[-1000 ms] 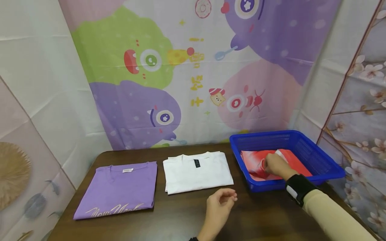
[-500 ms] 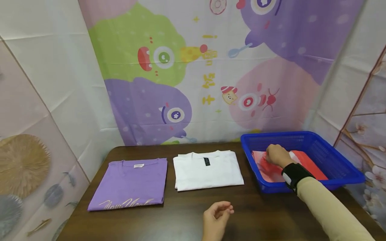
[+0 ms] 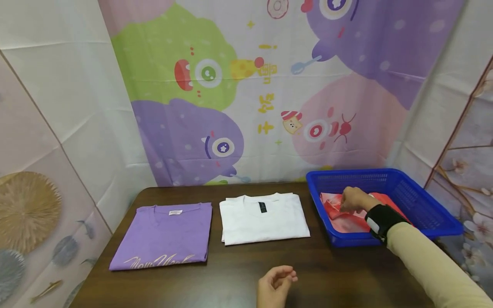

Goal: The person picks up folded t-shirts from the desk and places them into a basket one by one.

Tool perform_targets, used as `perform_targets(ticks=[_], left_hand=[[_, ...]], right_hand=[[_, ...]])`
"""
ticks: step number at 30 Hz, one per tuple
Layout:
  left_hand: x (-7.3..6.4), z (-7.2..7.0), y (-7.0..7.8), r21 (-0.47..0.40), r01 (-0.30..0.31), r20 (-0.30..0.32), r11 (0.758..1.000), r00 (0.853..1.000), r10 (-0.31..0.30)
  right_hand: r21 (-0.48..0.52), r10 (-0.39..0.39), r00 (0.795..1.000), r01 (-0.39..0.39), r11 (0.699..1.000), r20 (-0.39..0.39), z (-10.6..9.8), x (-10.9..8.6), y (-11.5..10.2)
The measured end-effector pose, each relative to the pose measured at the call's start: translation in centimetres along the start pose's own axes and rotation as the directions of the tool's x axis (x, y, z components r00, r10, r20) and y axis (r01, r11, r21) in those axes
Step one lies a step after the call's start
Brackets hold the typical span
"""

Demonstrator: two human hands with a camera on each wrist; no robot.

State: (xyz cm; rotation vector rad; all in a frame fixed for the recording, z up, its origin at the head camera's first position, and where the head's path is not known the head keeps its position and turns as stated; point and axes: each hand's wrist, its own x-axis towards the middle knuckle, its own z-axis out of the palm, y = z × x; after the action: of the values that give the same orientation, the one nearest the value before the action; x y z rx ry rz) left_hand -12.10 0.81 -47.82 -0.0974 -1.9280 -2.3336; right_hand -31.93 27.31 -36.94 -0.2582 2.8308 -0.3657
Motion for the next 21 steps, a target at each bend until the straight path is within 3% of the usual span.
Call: perform_targets(ticks=[3,9,15,21], left_hand=[[-0.1,-0.3,-0.2,-0.007,0.006,-0.005,1.000,1.000,-0.006],[-0.2,-1.2,-0.4,0.002,0.004,-0.020,1.000,1.000,-0.004],[-0.5,-2.3,-0.4,0.043,-0.016,-0.051,0.999,0.999,0.018],[-0.5,-3.0,-0.3,0.028,0.024,-0.072,0.999,0.997,-0.022]], right_hand=[[-0.018,-0.035,0.998,0.036,0.999,0.050,-0.9,0.3,-1.5],[-0.114,-0.043,0.998,0.047,0.992,0.035,-1.9,1.9,-2.5],[-0.258,-0.080,0.996,0.088,0.962,0.040,0.2,3.4,-1.2],[-0.265,-0.112,0.993,0.115,0.957,0.027,2.3,4.0,-0.5]])
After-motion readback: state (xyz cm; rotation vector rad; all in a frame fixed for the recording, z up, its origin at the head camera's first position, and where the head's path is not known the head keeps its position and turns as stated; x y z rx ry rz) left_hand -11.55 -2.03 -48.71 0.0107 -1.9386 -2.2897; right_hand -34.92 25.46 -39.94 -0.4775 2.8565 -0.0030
